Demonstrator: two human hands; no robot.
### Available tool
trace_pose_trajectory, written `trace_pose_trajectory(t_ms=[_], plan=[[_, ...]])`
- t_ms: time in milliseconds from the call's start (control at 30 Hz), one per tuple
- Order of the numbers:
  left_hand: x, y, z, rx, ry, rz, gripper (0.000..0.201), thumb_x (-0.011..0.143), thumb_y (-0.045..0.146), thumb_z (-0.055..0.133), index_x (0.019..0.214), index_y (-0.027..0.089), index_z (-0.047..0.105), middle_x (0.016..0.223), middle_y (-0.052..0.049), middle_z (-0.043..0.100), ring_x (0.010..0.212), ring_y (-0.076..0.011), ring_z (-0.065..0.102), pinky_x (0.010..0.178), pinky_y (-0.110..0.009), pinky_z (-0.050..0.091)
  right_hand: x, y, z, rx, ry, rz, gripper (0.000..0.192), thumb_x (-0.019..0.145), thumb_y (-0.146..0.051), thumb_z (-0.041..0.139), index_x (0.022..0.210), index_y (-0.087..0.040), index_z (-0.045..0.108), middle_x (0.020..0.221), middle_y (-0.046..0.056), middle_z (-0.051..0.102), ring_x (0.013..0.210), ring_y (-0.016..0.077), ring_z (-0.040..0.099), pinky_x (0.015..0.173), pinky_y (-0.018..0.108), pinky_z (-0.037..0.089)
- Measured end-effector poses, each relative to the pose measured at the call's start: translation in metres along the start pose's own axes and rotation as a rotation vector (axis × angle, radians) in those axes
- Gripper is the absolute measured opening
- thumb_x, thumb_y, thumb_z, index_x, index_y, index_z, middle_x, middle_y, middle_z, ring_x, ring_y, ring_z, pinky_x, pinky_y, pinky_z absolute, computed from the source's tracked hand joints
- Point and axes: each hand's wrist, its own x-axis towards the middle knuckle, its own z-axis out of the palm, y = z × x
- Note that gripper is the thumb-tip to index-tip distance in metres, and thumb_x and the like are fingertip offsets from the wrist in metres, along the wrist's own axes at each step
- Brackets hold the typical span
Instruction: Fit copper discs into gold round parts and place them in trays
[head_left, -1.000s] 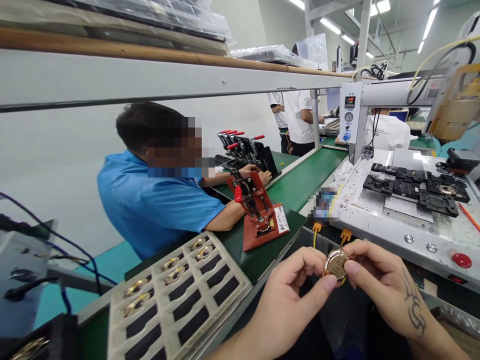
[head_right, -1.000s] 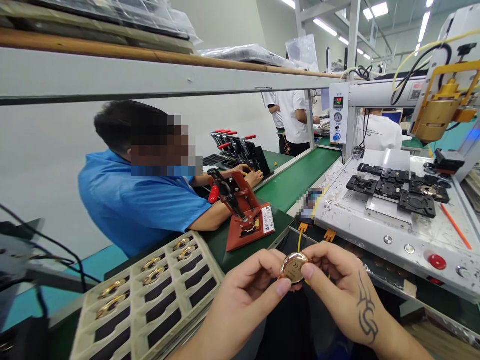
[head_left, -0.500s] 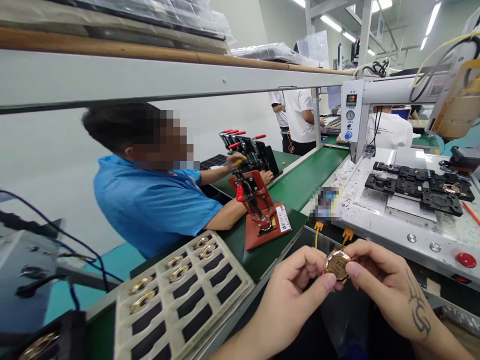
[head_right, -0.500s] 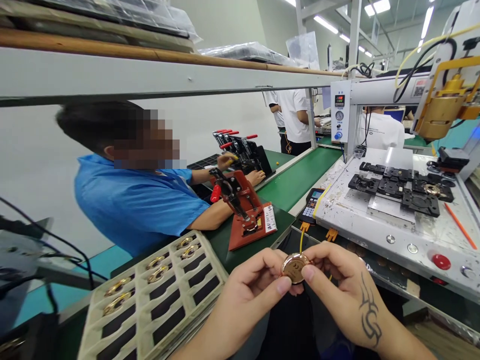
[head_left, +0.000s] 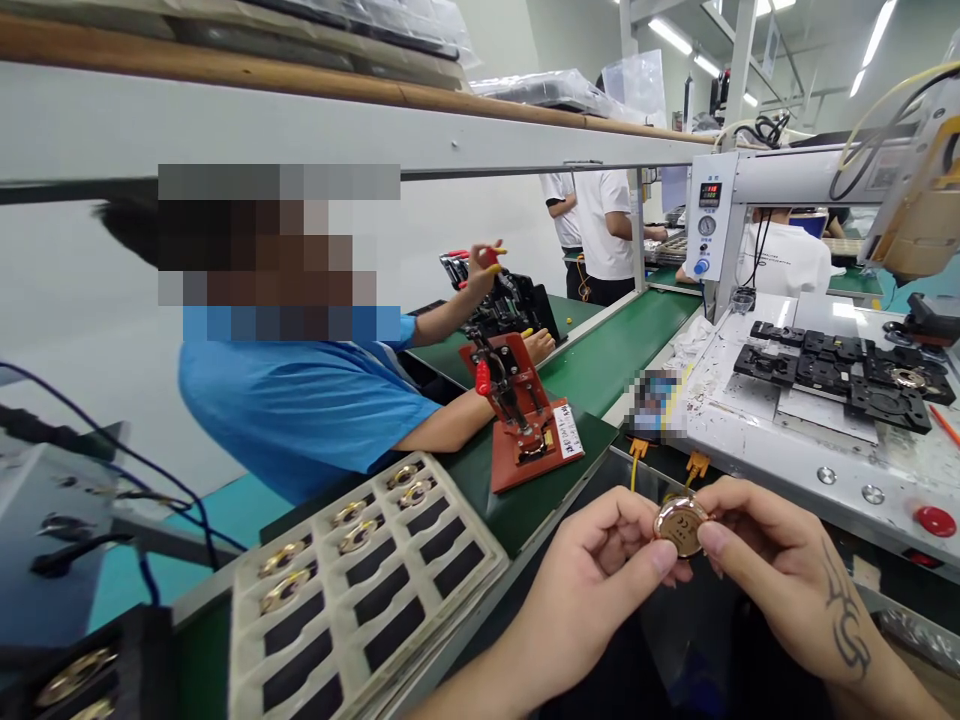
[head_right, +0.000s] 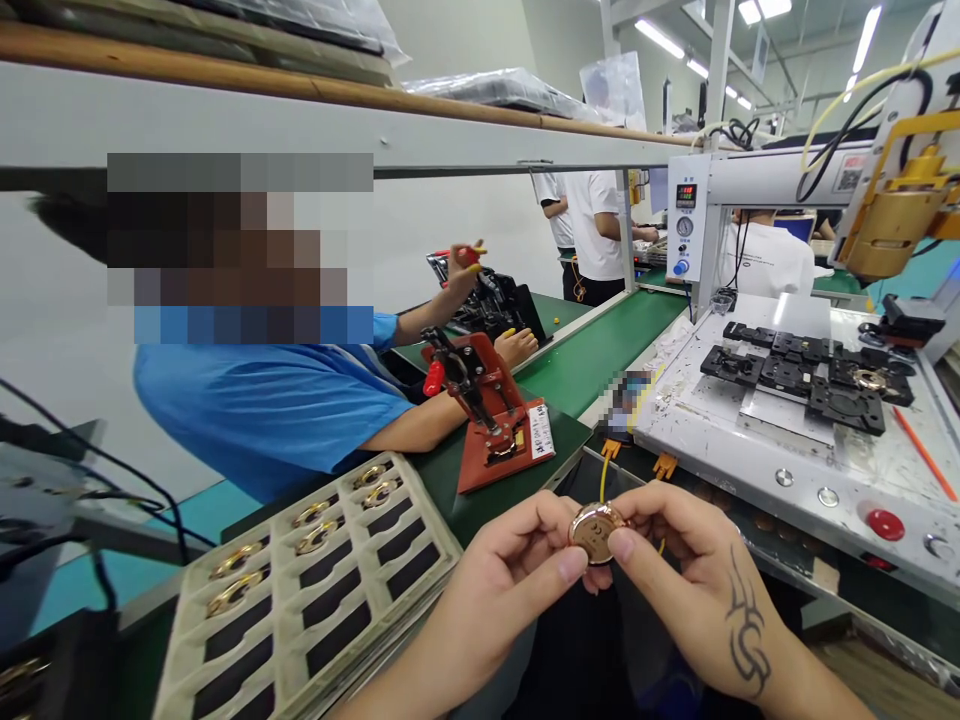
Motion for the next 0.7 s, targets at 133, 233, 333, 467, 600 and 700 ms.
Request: trace_pose_trajectory(t_ms=[133, 233, 333, 467, 600, 700], plan=[[-0.0007, 0.0003, -0.0003, 0.009, -0.008, -0.002, 0.031, 0.093, 0.04, 0.088, 0.087, 0.017, 0.068, 0.085, -0.003, 0.077, 0.08, -0.0147, 0.073, 0.08, -0.026, 0.058, -0.0004, 0.0001, -0.0004, -0.024, 0.006, -0.019, 0.015, 0.108, -0.037, 0.071, 0.107, -0.026, 0.081, 0.094, 0.003, 0.083, 0.08, 0.0168, 0.078, 0.077, 0.024, 0.065], [-0.001, 0.0005, -0.0008, 0.006, -0.009, -0.001, 0.031, 0.093, 0.039, 0.088, 0.087, 0.017, 0.067, 0.085, -0.003, 0.077, 0.08, -0.0147, 0.073, 0.08, -0.026, 0.058, -0.0014, 0.0001, -0.0007, -0.028, 0.005, -0.022, 0.013, 0.107, -0.035, 0.072, 0.108, -0.026, 0.081, 0.096, 0.003, 0.083, 0.082, 0.0168, 0.078, 0.077, 0.023, 0.065], [-0.0008, -0.0004, -0.001, -0.006, -0.014, 0.005, 0.03, 0.093, 0.039, 0.088, 0.088, 0.017, 0.068, 0.087, -0.003, 0.078, 0.081, -0.0146, 0.074, 0.08, -0.026, 0.058, -0.0021, -0.0001, -0.0012, -0.033, 0.009, -0.016, 0.014, 0.107, -0.036, 0.072, 0.109, -0.025, 0.081, 0.096, 0.004, 0.083, 0.083, 0.0178, 0.079, 0.077, 0.024, 0.065], [-0.0008, -0.0011, -0.0002, -0.016, -0.012, 0.002, 0.03, 0.094, 0.039, 0.087, 0.088, 0.017, 0.068, 0.088, -0.003, 0.078, 0.081, -0.0142, 0.074, 0.081, -0.026, 0.058, -0.0029, 0.0009, -0.0022, -0.059, 0.022, -0.007, 0.014, 0.106, -0.037, 0.074, 0.109, -0.025, 0.081, 0.098, 0.005, 0.083, 0.085, 0.0188, 0.079, 0.078, 0.024, 0.065], [-0.0006, 0.0, 0.0005, -0.007, -0.009, 0.003, 0.031, 0.093, 0.039, 0.088, 0.087, 0.017, 0.068, 0.086, -0.003, 0.077, 0.081, -0.0147, 0.073, 0.081, -0.026, 0.058, -0.004, 0.0028, -0.0026, -0.057, 0.011, -0.008, 0.013, 0.108, -0.036, 0.072, 0.113, -0.027, 0.08, 0.1, 0.003, 0.083, 0.085, 0.018, 0.078, 0.079, 0.024, 0.064], [0.0, 0.0003, 0.0003, -0.016, -0.012, 0.0, 0.031, 0.093, 0.039, 0.088, 0.087, 0.017, 0.068, 0.087, -0.003, 0.077, 0.082, -0.014, 0.074, 0.081, -0.026, 0.058, -0.0044, 0.003, -0.0026, -0.066, 0.0, -0.01, 0.014, 0.108, -0.036, 0.07, 0.114, -0.027, 0.08, 0.097, 0.003, 0.082, 0.086, 0.0182, 0.078, 0.079, 0.024, 0.064]])
